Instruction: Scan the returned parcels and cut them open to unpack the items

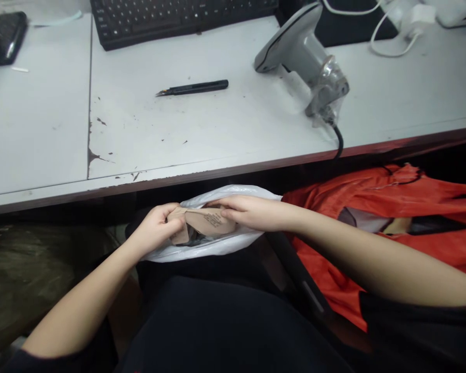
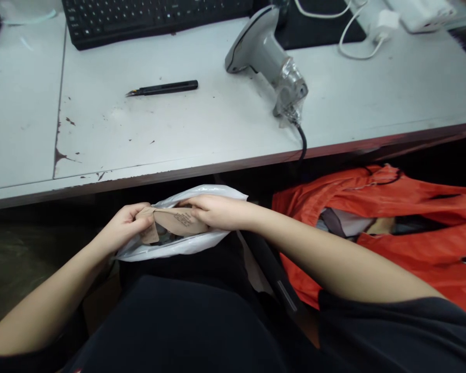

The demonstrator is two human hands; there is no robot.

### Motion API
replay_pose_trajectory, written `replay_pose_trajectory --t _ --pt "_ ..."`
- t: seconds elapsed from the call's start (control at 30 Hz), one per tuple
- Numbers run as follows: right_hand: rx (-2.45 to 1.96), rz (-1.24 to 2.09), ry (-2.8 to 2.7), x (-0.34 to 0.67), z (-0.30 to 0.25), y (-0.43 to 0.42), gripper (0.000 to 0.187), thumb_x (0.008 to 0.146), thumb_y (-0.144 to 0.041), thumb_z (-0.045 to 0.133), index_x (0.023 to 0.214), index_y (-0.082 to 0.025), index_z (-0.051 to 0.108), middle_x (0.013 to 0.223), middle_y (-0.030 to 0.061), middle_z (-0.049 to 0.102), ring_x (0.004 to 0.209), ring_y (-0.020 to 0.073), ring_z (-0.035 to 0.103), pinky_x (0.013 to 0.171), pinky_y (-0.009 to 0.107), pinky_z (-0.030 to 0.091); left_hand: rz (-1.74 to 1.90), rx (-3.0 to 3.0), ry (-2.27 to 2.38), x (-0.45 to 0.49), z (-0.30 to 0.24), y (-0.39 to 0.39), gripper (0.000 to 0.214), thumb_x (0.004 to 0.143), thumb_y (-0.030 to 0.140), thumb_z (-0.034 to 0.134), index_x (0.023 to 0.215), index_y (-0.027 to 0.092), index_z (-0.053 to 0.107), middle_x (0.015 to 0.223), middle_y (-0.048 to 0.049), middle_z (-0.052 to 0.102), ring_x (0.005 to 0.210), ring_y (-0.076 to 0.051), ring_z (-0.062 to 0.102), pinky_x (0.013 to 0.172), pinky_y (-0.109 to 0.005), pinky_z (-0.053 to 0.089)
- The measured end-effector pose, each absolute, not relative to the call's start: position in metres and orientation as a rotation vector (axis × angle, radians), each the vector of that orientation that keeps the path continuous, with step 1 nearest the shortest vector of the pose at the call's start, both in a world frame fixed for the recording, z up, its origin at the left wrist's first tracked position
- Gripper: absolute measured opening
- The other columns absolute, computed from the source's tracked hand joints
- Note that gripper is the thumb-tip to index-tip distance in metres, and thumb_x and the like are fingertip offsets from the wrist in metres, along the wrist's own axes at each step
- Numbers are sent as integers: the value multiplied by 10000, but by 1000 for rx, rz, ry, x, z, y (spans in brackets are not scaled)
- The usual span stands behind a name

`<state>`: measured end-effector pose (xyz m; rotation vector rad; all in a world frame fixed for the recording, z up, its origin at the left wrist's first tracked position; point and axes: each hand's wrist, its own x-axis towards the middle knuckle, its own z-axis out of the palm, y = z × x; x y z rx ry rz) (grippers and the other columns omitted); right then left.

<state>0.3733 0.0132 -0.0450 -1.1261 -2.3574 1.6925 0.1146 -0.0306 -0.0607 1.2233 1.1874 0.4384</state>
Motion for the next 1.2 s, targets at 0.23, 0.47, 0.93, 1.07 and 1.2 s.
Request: replay_pose_trajectory --t 0.23,0.47,0.93,1.07,1.2 --pt "-1382 1694 -2176 370 -48 16 237 907 -213 487 1028 -153 682 943 46 697 840 176 634 729 267 489 384 1245 1156 114 -60 -31 159 734 306 544 717 160 485 681 34 388 616 -106 368 541 -212 290" --pt "-1279 1745 -2114 370 -50 17 297 886 -163 480 1093 -173 692 972 33 693 885 180 633 769 276 494 355 1329 1164 112 -59 -31 160 743 309 529 729 152 500 705 22 388 650 -118 374 562 -220 295" --pt "-1318 1698 -2125 373 -48 11 346 869 -198 480 1150 -130 670 1096 99 698 1004 235 644 890 374 502 416 1560 1206 112 -65 -36 172 767 292 568 683 169 483 712 19 447 677 -136 438 594 -237 312" --pt "-1249 1750 -2101 374 -41 14 399 868 -250 498 1227 -165 650 1168 87 688 1067 237 636 938 376 492 480 1693 1266 114 -57 -30 77 788 229 586 732 176 577 776 7 567 750 -149 541 672 -246 362" --pt "-1253 1722 -2168 372 -34 15 348 866 -273 533 1172 -188 676 1048 55 710 939 212 650 824 324 506 489 1774 1299 113 -44 -27 75 800 233 600 745 183 611 808 -7 600 781 -157 567 683 -247 369"
